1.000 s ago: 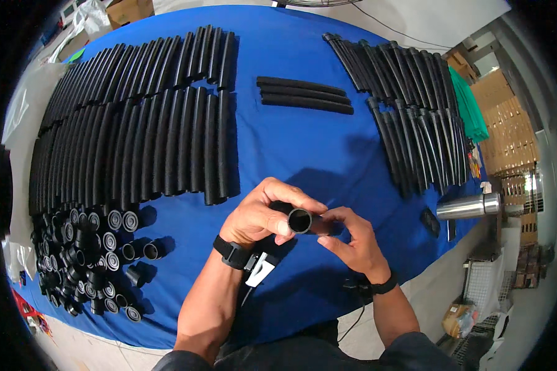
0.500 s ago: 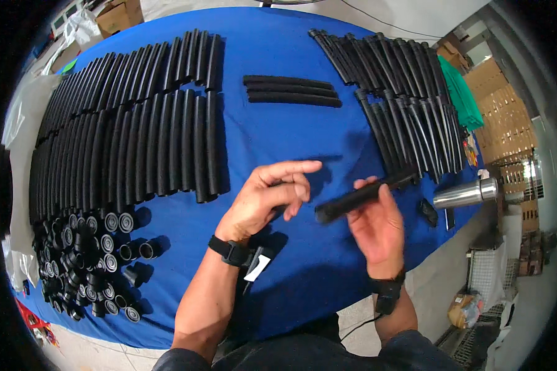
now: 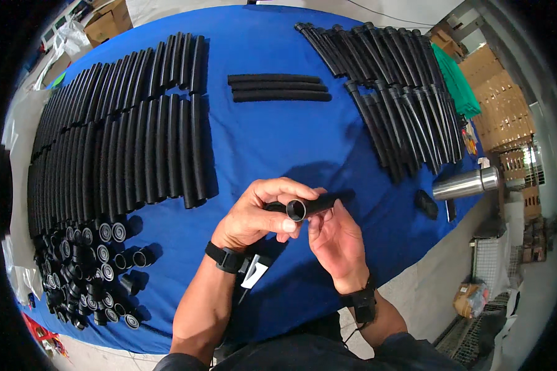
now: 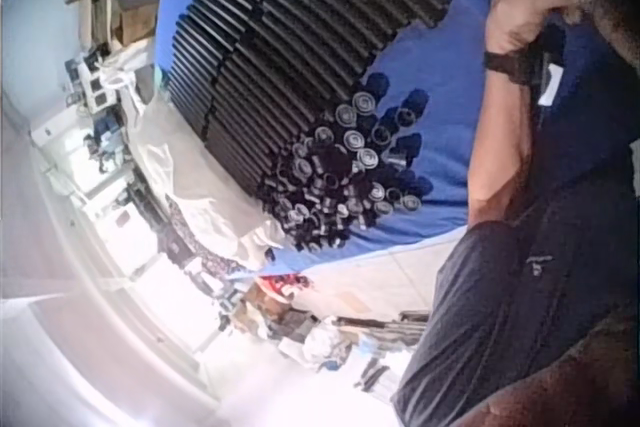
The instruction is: The person repeatedly picks up a black cylindrical pole and a small black cap, inserts the cap into the pole's end, and places the assembled unit on a blue-covered table. The person handles the items one at a time, organizing them into a growing pile.
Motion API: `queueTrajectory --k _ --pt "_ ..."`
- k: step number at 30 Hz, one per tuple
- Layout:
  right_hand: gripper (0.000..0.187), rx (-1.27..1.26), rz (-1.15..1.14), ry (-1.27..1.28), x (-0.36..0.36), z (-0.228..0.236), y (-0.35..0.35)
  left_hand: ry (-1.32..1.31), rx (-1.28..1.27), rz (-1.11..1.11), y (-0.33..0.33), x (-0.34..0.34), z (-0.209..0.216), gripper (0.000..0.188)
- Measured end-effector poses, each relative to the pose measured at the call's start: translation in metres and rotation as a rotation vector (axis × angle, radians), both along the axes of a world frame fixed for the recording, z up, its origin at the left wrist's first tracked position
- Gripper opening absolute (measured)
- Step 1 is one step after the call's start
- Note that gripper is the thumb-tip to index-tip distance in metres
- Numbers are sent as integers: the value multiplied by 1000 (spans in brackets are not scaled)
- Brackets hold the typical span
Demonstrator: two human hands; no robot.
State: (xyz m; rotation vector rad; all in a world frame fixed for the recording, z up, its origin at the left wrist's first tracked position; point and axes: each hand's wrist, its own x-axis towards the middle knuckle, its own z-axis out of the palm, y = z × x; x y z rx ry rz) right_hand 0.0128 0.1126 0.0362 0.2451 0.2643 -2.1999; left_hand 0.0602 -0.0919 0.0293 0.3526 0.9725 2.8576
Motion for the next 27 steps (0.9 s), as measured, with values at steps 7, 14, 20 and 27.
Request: queueTrajectory --k 7,14,20,27 --pt "32 206 -92 101 11 4 -21 -7 21 39 -7 1 -1 54" --pt "28 126 -56 35 7 7 -23 15 9 19 -4 1 -1 53" --pt "27 133 -86 -70 -12 13 -6 -26 159 180 -6 -5 -10 56" --pt "30 260 23 34 -9 4 20 -134 565 192 -6 -10 -2 44"
